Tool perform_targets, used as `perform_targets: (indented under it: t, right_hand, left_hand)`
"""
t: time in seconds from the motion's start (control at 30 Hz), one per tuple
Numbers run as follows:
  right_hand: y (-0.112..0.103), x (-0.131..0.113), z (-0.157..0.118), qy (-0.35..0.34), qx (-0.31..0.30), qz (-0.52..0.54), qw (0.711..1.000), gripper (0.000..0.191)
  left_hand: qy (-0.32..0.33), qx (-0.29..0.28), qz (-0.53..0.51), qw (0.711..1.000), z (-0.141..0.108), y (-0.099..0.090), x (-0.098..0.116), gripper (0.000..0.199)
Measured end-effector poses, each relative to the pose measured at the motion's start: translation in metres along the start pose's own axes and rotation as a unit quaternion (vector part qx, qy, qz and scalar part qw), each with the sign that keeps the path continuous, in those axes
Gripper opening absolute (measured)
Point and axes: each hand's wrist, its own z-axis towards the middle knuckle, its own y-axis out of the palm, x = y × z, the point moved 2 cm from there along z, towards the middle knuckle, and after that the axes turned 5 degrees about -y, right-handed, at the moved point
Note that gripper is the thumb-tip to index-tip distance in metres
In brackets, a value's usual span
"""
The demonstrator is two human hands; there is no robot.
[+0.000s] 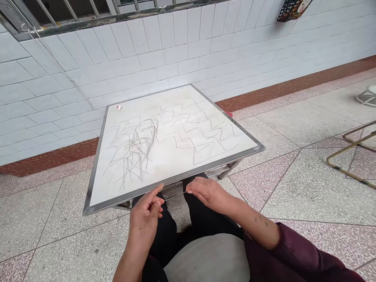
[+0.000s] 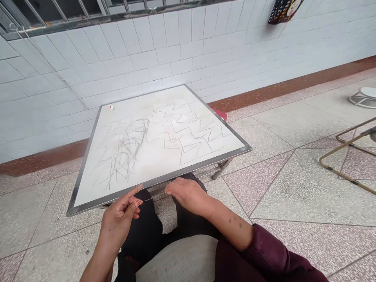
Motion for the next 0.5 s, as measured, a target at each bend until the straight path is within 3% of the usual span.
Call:
perform_targets:
  t: [0.17,0.3,0.4,0.5]
  right_hand:
    - [-0.013,-0.002,-0.002,0.003,0.0,0.018,1.0,0.023]
    - [-0.019,-0.02,0.011,-0.056,-0.008,0.029,0.998,0.02]
    - [-0.009,-0.031,0.021,-0.082,0.019,0.028,0.996,0.022]
    - [0.005,-0.033,0.025,-0.053,0.055,0.021,0.997,0.023]
  left_hand:
    - [-0.005,0.032,-0.018,0.999,-0.002,-0.001,0.006,0.04]
    - [-0.027,-0.001,-0.037,0.999,0.0,0.004,0.011,0.047]
    - [-0.044,-0.035,-0.078,0.995,0.001,0.009,0.013,0.052]
    - [-0.048,-0.047,-0.11,0.992,0.001,0.009,0.014,0.056]
